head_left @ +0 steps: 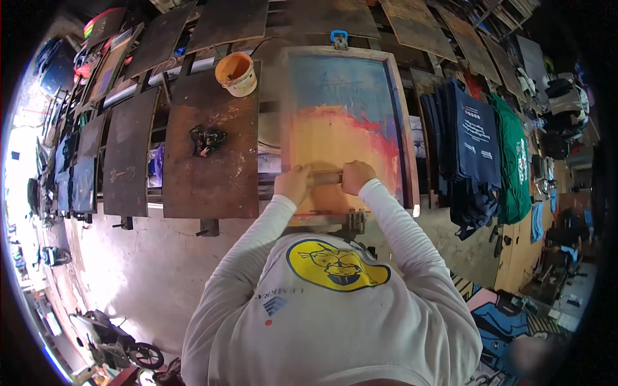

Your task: Applying ink to a screen and printing a design onto shirts.

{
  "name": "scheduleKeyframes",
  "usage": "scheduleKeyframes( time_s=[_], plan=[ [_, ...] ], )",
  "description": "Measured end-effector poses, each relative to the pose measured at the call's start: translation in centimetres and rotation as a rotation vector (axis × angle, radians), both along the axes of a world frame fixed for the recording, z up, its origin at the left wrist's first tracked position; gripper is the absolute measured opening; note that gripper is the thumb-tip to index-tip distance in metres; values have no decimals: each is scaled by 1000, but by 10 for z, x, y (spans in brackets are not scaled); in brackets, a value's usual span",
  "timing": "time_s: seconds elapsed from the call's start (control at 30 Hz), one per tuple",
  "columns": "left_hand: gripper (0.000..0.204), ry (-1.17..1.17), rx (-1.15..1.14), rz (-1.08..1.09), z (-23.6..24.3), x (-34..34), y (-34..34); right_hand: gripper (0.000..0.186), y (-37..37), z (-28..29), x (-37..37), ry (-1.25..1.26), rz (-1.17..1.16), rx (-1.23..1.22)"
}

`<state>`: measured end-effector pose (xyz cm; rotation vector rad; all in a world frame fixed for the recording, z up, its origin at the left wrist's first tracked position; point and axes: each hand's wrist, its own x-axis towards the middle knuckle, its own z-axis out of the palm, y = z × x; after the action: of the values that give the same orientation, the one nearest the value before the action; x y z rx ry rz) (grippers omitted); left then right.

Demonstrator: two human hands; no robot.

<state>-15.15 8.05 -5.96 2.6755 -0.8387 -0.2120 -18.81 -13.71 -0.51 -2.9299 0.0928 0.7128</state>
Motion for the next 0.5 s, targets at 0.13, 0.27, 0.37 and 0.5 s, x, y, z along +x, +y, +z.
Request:
scheduleKeyframes(
  time_s=[0.13, 0.27, 0.37, 0.5],
  plan=[
    [25, 49, -58, -41, 1, 36, -12, 28, -11, 4, 13, 16, -22, 11],
    [19, -41, -73, 17, 0, 90, -28, 27, -25, -6, 53, -159, 17, -27],
    [18, -79, -25, 49, -26, 108, -32, 28, -21, -15, 69, -186, -38, -4],
    [26, 339, -280, 259, -58, 69, -16, 26, -16, -19, 40, -96, 80, 7]
  ],
)
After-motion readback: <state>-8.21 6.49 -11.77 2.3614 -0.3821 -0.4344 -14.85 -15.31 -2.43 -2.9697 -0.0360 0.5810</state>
